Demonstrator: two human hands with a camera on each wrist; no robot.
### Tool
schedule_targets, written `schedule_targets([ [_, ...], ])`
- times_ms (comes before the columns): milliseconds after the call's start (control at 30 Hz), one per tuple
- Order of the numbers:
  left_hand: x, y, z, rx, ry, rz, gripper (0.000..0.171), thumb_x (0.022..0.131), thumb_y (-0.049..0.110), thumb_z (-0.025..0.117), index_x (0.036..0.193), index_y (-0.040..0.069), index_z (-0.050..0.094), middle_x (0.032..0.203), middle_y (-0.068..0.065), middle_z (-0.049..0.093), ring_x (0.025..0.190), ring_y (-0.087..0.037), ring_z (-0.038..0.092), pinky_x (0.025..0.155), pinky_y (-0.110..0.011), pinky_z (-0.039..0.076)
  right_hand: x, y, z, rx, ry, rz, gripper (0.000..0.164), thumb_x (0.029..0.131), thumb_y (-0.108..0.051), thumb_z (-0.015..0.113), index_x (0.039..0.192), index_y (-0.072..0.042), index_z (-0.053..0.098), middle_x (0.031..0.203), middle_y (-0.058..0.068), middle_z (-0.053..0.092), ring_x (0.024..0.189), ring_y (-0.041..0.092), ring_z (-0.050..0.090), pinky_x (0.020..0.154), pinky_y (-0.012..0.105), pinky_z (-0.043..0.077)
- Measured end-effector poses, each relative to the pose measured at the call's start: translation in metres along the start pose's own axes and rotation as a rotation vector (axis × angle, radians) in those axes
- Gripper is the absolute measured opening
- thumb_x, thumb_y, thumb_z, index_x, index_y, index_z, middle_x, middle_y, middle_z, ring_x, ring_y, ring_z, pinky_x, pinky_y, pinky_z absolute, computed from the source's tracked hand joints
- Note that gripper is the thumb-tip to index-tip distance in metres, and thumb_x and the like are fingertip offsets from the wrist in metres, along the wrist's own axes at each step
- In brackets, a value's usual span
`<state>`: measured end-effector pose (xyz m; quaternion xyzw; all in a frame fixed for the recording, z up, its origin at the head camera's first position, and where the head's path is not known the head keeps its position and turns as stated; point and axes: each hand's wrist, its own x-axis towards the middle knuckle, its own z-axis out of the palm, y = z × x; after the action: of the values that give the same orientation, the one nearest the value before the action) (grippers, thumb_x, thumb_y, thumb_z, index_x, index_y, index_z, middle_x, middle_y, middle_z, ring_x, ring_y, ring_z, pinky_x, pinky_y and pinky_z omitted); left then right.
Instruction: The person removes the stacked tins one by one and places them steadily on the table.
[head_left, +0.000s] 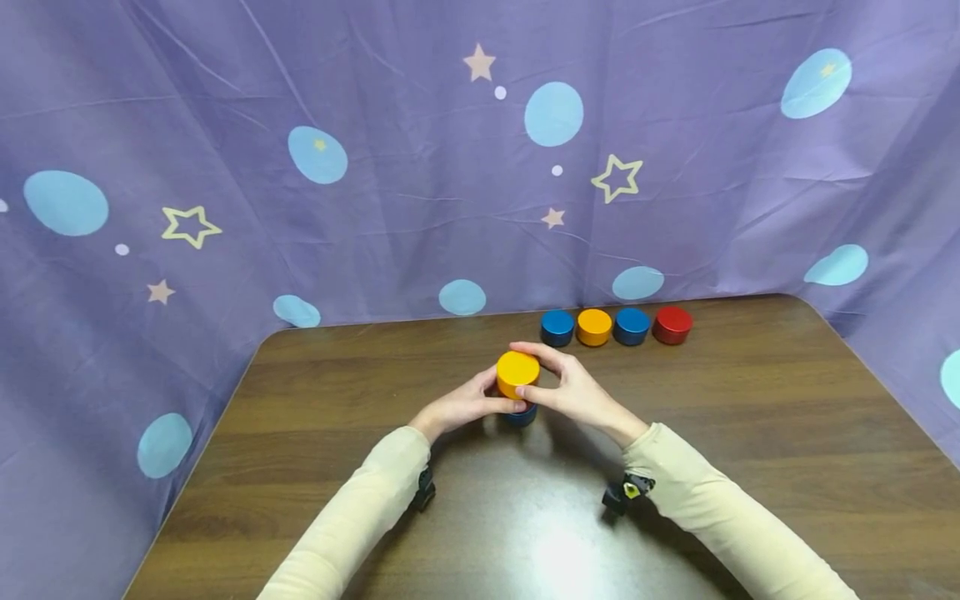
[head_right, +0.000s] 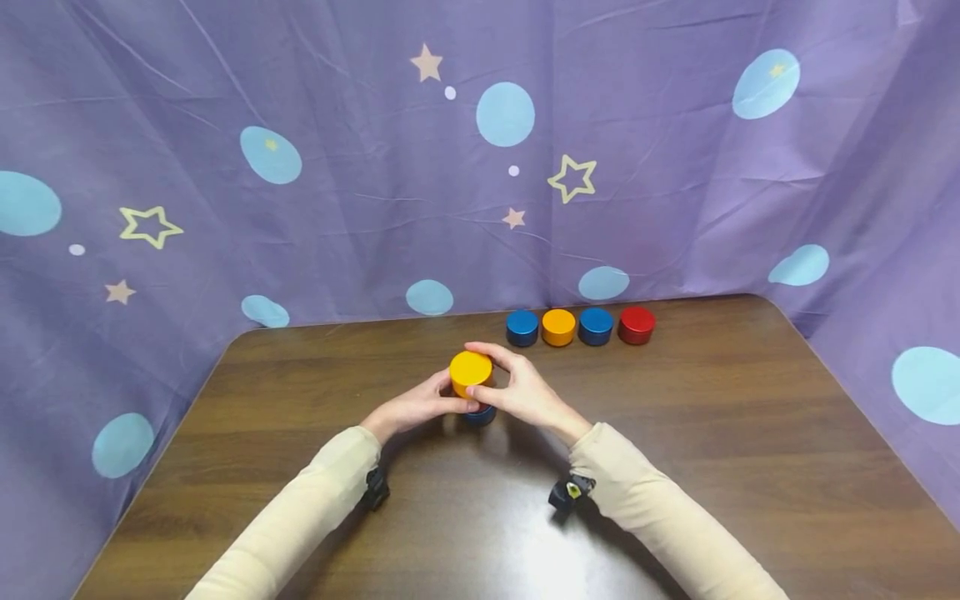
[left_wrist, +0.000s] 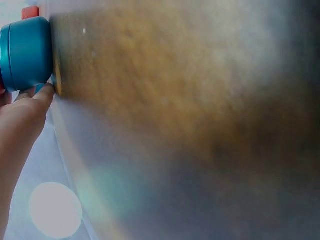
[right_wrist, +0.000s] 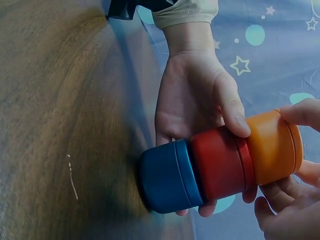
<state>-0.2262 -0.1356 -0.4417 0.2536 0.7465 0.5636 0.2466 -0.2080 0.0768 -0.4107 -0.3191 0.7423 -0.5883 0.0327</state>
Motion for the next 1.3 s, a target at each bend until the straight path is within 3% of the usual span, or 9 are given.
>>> schedule_targets([
  [400, 0.0, 0.003, 0.0, 0.01, 0.016, -0.014, 0.064, 0.092, 0.025, 0.068, 0.147, 0.027, 0.036, 0.135, 0.001, 0.049, 0.119, -0.019, 0.047, 0.106, -0.042, 0.031, -0.006, -0.005, -0.009, 0.009, 0.065, 0.021, 0.055, 0.085, -0.004, 0.072, 0.136, -0.003, 0.052, 0.134, 0.012, 0.056, 0.119, 0.025, 0.053, 0.102, 0.046, 0.038],
  [533, 0.001, 0.003, -0.001, 0.024, 0.012, -0.015, 0.059, 0.092, 0.026, 0.068, 0.143, 0.027, 0.04, 0.132, 0.0, 0.05, 0.116, -0.019, 0.049, 0.103, -0.041, 0.034, -0.009, -0.004, -0.013, 0.012, 0.089, 0.032, 0.055, 0.084, -0.004, 0.073, 0.136, -0.004, 0.053, 0.132, 0.011, 0.057, 0.117, 0.025, 0.055, 0.101, 0.046, 0.039],
  [933, 0.0, 0.001, -0.001, 0.035, -0.002, 0.006, 0.052, 0.092, 0.023, 0.066, 0.139, 0.029, 0.044, 0.128, -0.001, 0.054, 0.113, -0.021, 0.051, 0.097, -0.04, 0.039, -0.024, 0.003, -0.027, 0.028, 0.125, 0.077, 0.056, 0.084, -0.002, 0.071, 0.136, 0.002, 0.051, 0.133, 0.015, 0.055, 0.117, 0.028, 0.054, 0.098, 0.03, 0.041],
  [1100, 0.001, 0.0, 0.0, 0.026, -0.007, 0.033, 0.052, 0.093, 0.018, 0.065, 0.141, 0.023, 0.044, 0.128, -0.001, 0.054, 0.114, -0.02, 0.051, 0.099, -0.041, 0.037, -0.031, 0.009, -0.033, 0.028, 0.149, 0.091, 0.056, 0.084, -0.001, 0.071, 0.135, 0.005, 0.05, 0.132, 0.017, 0.055, 0.115, 0.029, 0.056, 0.097, 0.029, 0.043],
  [1300, 0.0, 0.002, 0.001, 0.029, -0.002, 0.042, 0.056, 0.092, 0.017, 0.065, 0.143, 0.017, 0.041, 0.129, 0.001, 0.054, 0.114, -0.018, 0.051, 0.099, -0.04, 0.037, -0.039, 0.013, -0.043, 0.032, 0.175, 0.114, 0.056, 0.084, -0.001, 0.072, 0.135, 0.005, 0.05, 0.132, 0.017, 0.056, 0.113, 0.02, 0.057, 0.097, 0.024, 0.041],
])
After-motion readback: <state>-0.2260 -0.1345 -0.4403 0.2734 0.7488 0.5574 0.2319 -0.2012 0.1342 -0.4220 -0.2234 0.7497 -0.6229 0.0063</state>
